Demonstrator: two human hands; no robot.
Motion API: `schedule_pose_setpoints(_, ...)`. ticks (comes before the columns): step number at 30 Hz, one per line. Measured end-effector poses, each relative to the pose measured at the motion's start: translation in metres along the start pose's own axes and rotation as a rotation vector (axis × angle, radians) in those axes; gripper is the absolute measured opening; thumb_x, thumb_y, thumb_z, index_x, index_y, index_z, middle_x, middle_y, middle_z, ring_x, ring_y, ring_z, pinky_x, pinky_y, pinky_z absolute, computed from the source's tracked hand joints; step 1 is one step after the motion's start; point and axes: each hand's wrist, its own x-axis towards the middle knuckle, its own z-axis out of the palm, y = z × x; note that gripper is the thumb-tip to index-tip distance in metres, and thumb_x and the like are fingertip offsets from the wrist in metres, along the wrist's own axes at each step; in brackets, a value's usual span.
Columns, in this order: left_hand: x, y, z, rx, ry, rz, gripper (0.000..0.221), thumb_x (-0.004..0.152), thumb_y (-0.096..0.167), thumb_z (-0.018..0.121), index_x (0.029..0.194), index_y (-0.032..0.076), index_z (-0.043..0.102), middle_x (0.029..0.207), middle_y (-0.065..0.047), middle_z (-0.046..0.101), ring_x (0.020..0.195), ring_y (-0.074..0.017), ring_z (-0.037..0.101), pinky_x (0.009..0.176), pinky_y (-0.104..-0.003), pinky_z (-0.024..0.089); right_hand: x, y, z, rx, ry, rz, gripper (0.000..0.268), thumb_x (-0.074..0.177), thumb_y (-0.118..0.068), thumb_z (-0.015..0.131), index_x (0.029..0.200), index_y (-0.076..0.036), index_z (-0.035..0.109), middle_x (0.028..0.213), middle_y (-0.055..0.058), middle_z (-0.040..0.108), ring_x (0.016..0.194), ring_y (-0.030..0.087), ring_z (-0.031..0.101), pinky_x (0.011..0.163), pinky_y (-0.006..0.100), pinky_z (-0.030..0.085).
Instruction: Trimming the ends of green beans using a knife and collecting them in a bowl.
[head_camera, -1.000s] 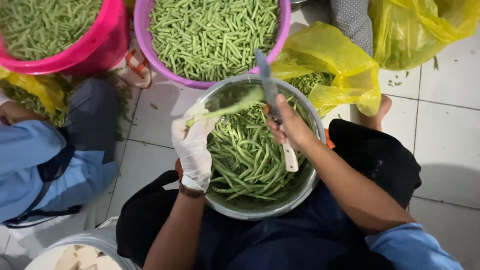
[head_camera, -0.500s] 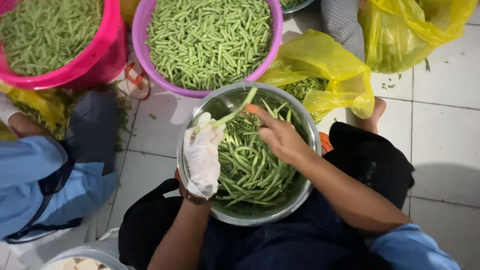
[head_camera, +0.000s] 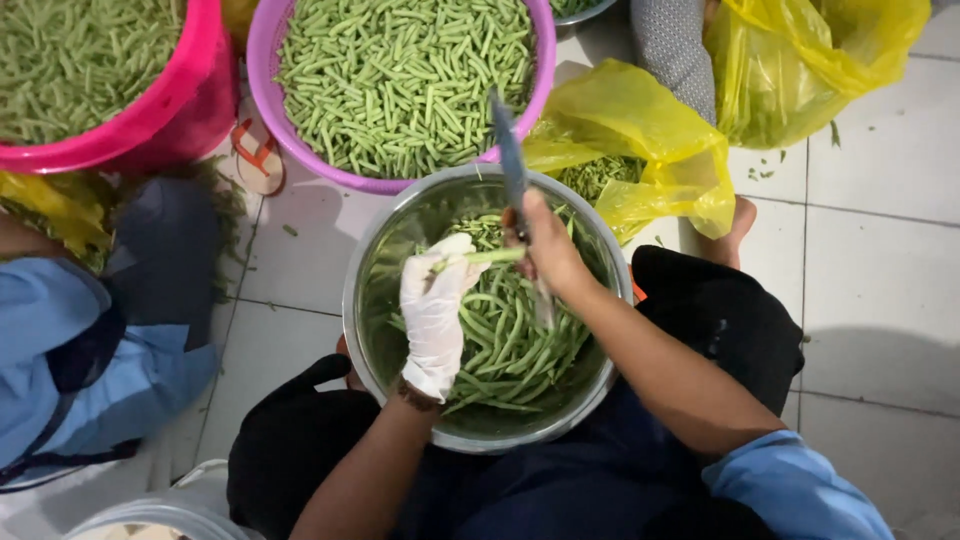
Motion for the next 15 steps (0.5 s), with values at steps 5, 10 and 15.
schedule_pose_setpoints(5,0.002,0.017,0.001,-0.156,-0.02,-0.199,0.005,0.095,0.018,0.065,0.092,0.018,0.069,0.115,-0.013,0.074,0.094,-0.0312,0.075,0.088,-0.045,0.058,-0.006,0.0,-0.011,0.002,-0.057,-0.502,0.055,0.107,-0.043,0.014,0.099,-0.006,0.054,0.059,0.004,0.05,0.036,0.013,0.047,0.041,0.027,0.041)
schedule_pose_setpoints(10,0.002,0.028,0.001,-0.685,0.0,-0.642,0.013,0.097,0.035,0.067,0.094,0.023,0.07,0.117,-0.001,0.071,0.101,-0.0194,0.069,0.091,-0.039,0.056,-0.055,-0.013,0.023,-0.387,-0.39,-0.491,0.046,0.1,-0.039,0.044,0.135,-0.011,0.053,0.1,0.031,0.066,0.084,0.048,0.068,0.079,0.058,0.052)
schedule_pose_setpoints(15,0.008,0.014,-0.001,-0.398,-0.077,-0.475,0.022,0.096,0.034,0.065,0.093,0.013,0.07,0.087,-0.005,0.07,0.07,-0.0193,0.066,0.063,-0.029,0.056,-0.051,-0.011,0.007,-0.353,-0.456,-0.606,0.051,0.102,-0.026,0.042,0.15,-0.008,0.04,0.106,0.031,0.07,0.094,0.044,0.07,0.086,0.058,0.053)
